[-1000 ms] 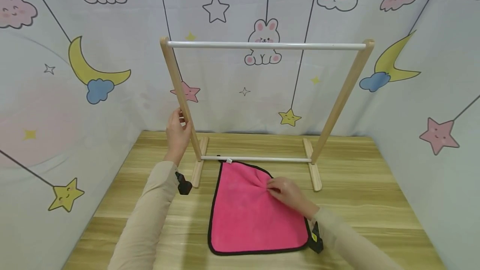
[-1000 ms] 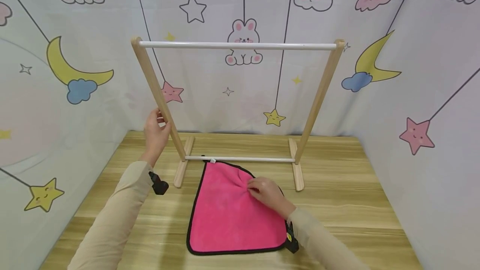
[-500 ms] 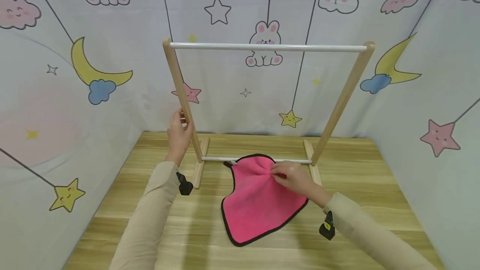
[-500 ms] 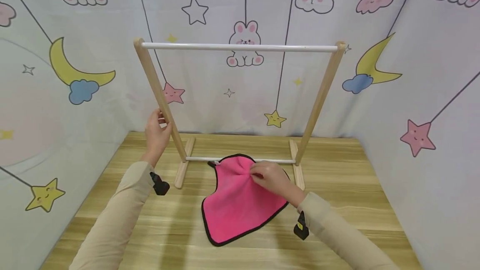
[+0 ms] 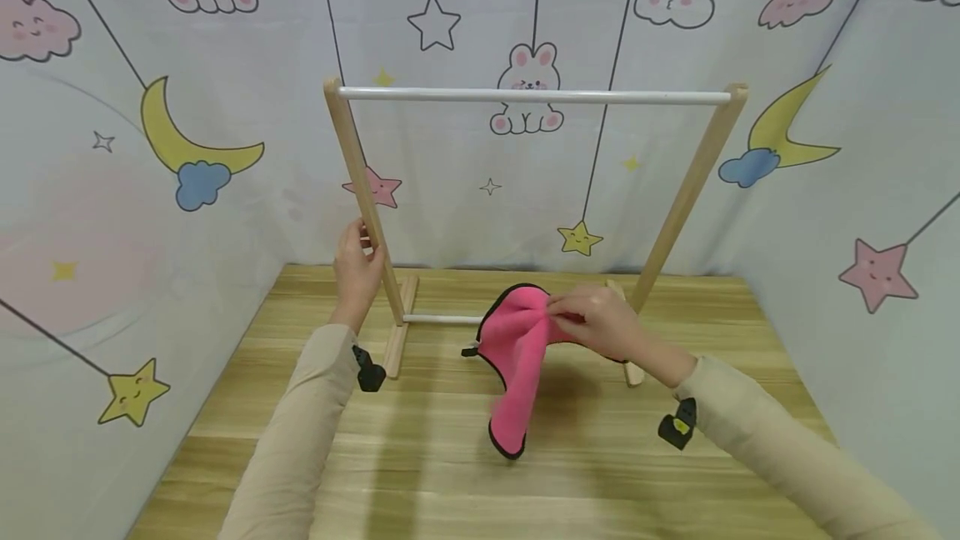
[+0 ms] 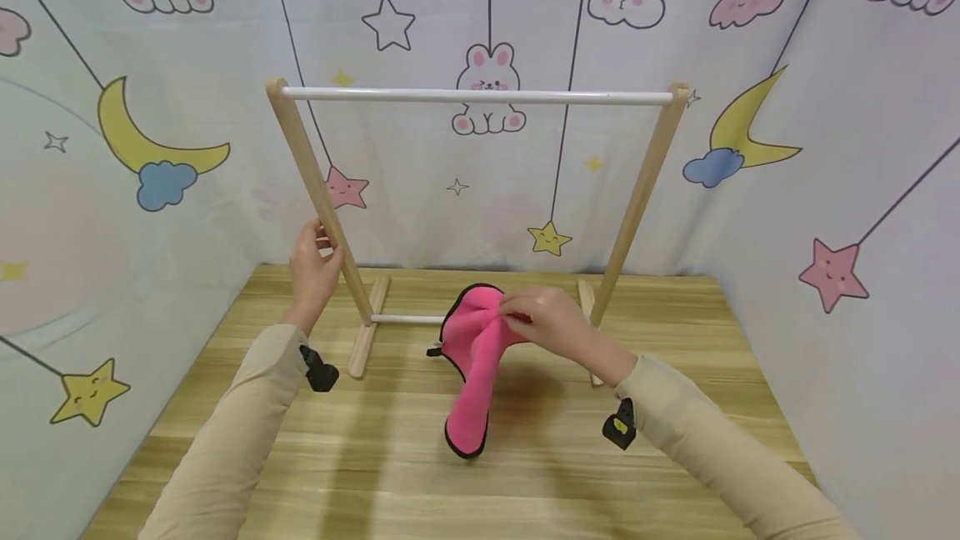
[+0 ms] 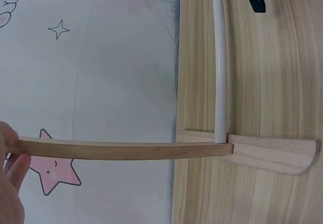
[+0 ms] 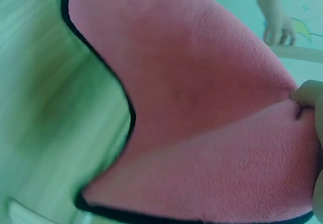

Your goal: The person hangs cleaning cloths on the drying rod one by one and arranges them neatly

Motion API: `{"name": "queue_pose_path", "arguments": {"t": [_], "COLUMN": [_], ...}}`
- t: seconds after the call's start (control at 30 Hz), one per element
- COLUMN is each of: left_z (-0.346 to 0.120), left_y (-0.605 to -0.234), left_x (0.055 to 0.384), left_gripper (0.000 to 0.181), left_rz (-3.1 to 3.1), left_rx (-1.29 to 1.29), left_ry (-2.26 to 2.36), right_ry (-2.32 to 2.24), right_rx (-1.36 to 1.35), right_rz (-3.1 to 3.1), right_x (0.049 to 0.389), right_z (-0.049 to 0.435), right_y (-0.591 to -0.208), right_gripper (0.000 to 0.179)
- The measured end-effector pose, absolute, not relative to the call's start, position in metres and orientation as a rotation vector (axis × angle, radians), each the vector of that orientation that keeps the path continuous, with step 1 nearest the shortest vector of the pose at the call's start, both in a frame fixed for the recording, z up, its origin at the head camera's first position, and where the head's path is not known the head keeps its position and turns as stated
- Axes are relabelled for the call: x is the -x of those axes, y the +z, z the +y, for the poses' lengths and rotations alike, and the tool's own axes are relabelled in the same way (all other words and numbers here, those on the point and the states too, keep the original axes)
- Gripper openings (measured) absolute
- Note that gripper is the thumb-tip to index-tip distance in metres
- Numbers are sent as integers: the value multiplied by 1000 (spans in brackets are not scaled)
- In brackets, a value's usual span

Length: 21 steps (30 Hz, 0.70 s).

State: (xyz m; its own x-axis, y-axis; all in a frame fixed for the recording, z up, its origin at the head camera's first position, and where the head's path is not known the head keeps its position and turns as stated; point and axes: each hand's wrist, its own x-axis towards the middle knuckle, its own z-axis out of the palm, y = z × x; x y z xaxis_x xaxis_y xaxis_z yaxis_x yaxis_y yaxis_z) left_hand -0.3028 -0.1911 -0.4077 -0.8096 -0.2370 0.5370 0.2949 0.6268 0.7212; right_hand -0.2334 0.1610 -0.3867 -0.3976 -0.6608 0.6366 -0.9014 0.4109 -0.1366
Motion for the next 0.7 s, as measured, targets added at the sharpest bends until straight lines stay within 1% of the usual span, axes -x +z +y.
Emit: {"name": "queue_pose_path", "arguments": {"t": [0.47, 0.7], "left_z": [-191, -190], "left_y": [-407, -405], "left_x": [302, 301], "left_gripper": [39, 39], "left_rz": [-2239, -2244], "left_rx": [44, 50], "left_ry": [-1151, -1136], "right_ry": [556, 506], "right_rx": [-1306, -1274], "right_rz": [-2095, -2009], "right_x": [245, 250], "right_z": [167, 168], "right_y": [-310, -276], "right_gripper": [18, 20]}}
